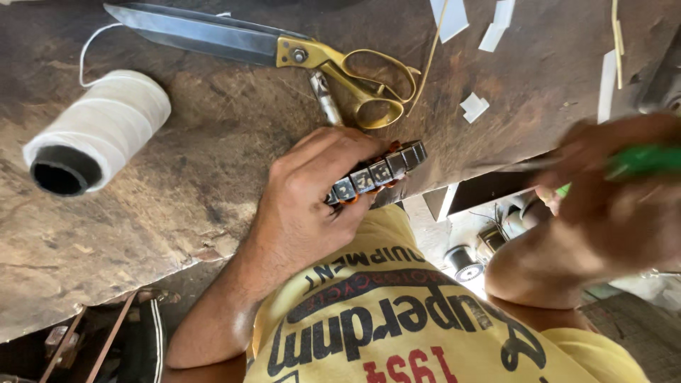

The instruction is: The person assembles a motor stator by inserting copper wire into slots and securing it with white tape. They use a screwdriver to adjust the components and repeatedly wrap tape around the stator to hold the wires in place.

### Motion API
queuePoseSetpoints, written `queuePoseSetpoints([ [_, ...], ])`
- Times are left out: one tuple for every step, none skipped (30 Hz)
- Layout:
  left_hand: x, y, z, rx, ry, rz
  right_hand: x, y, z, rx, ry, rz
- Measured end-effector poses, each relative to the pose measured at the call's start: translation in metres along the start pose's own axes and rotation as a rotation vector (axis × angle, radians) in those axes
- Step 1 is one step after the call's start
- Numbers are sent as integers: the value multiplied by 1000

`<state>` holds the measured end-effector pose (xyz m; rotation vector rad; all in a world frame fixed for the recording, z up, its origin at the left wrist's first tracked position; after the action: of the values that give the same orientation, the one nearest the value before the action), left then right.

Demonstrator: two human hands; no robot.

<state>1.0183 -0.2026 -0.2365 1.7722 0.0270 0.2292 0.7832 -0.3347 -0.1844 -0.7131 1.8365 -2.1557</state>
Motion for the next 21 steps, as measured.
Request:
queuePoseSetpoints([
  [0,0,0,25,-12,-6,21,9,10,4,78,-122],
  [3,2,0,15,6,-26,38,20,21,0,114,-258],
  [6,3,-1,3,19,-45,52,33,31,-15,137,-379],
  [7,5,-1,-12,33,-72,58,45,42,13,77,-508],
  [7,6,0,-42,44,-64,59,53,49,69,-3,-630],
  [6,7,1,-69,57,-52,55,57,52,173,-114,-765],
  [5,8,2,-92,71,-33,47,59,50,291,-191,-879],
  [4,7,1,-82,69,-32,38,59,47,419,-255,-987],
  [4,6,-1,-70,66,-31,35,56,41,462,-220,-1038],
  [4,5,-2,-58,64,-27,31,55,37,446,-192,-992],
  [4,3,-3,-41,62,-38,25,52,32,431,-163,-944],
  [3,1,-3,-21,60,-49,17,53,26,351,-148,-795],
  [3,-1,-4,-3,60,-62,10,53,22,274,-136,-643],
  [3,0,-5,-14,52,-43,-12,45,14,408,-217,-610],
  [3,0,-5,-25,44,-23,-33,38,5,540,-302,-572],
  [4,1,-6,-33,38,-5,-40,39,4,525,-303,-675],
  [4,0,-6,-21,17,-19,-46,41,3,509,-305,-776],
  [4,-1,-6,-9,-3,-31,-49,44,4,494,-307,-875],
  [5,-2,-6,1,-20,-42,-50,48,5,463,-342,-841],
  [6,-1,-6,-25,-23,-63,-49,52,6,431,-375,-805],
  [7,0,-6,-48,-31,-86,-45,56,7,393,-408,-769],
])
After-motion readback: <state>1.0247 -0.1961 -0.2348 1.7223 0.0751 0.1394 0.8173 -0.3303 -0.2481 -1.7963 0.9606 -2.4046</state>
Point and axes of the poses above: each hand's wrist, its own z-axis towards the middle knuckle, its own x-axis out of the back of the hand, y = z × x, the point moved 8 cm from there along z, towards the middle knuckle, and after that the axes turned 4 degrees about x, right-handed, at the moved point
